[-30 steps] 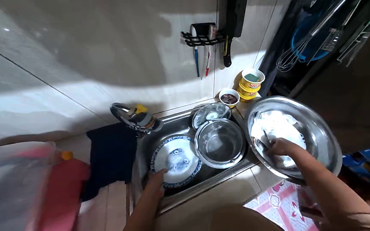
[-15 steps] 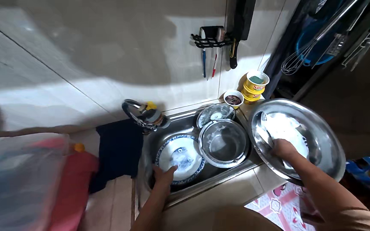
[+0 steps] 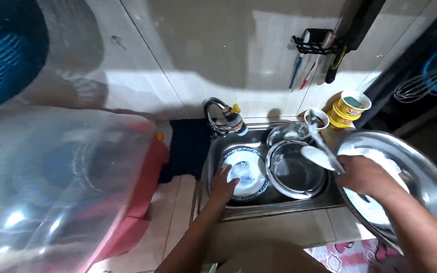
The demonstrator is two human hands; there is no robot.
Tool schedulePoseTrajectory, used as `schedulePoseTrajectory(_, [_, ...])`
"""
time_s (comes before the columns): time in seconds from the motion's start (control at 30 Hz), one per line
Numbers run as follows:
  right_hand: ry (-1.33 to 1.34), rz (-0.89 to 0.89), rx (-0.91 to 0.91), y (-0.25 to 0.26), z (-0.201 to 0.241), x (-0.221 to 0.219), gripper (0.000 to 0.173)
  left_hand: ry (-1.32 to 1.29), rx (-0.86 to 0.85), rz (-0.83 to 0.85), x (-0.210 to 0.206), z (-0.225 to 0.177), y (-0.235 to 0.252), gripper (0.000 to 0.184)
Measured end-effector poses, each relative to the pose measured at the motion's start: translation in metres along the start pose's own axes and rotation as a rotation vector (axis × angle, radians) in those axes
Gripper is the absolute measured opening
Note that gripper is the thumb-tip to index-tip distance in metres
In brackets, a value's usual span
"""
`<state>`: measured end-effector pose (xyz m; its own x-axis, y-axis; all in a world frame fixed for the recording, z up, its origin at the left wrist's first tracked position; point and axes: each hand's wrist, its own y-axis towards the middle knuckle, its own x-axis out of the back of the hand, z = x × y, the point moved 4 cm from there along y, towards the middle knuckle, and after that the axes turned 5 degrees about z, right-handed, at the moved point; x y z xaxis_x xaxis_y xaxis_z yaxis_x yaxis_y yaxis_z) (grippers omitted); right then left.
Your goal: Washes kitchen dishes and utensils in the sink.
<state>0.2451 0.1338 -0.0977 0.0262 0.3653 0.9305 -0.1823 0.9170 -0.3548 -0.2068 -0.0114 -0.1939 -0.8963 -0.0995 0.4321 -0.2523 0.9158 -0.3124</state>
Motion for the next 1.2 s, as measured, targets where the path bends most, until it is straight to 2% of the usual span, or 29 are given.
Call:
schedulePoseTrajectory(0.1, [-0.006,0.21,0.186,-0.006,0.12,-0.021,0.051,-0.037,-0.009,0.031,0.006,0.0,-0.007,0.054])
schedulePoseTrajectory(0.2, [0.004,0.39,0.28,-0.004,0.213,-0.049,0.054,-0.032,-0.02,0.036,0.016,0.004,-0.008,0.051])
schedulePoseTrajectory(0.27, [0.034,0.441,0.28,0.013,0.252,-0.074,0.056,-0.038,-0.035,0.021,0.022,0.007,-0.006,0.048])
schedulePoseTrajectory(0.37, [0.099,0.45,0.225,0.043,0.289,-0.111,0.058,-0.035,-0.046,0.003,0.027,0.009,0.001,0.047])
schedulePoseTrajectory(0.5, [0.162,0.423,0.178,0.065,0.307,-0.147,0.056,0.008,-0.049,-0.013,0.028,0.01,0.013,0.048])
schedulePoseTrajectory(0.67, [0.197,0.276,0.179,0.095,0.296,-0.205,0.054,0.071,-0.078,0.026,0.028,-0.005,0.033,0.05])
schedulePoseTrajectory(0.77, [0.126,0.206,0.148,0.079,0.288,-0.215,0.051,0.151,-0.124,0.033,0.034,-0.032,0.045,0.057])
schedulePoseTrajectory(0.87, [0.091,0.269,0.103,0.042,0.284,-0.199,0.052,0.277,-0.136,-0.047,0.047,-0.052,0.061,0.069])
schedulePoseTrajectory(0.97, [0.038,0.307,0.08,0.031,0.279,-0.193,0.056,0.363,-0.14,-0.128,0.06,-0.073,0.081,0.079])
schedulePoseTrajectory(1.07, [0.067,0.417,0.122,0.038,0.28,-0.185,0.061,0.511,0.021,-0.129,0.069,-0.1,0.101,0.072])
schedulePoseTrajectory(1.2, [0.317,0.488,0.172,0.062,0.294,-0.2,0.074,0.736,0.132,-0.076,0.073,-0.128,0.12,0.055])
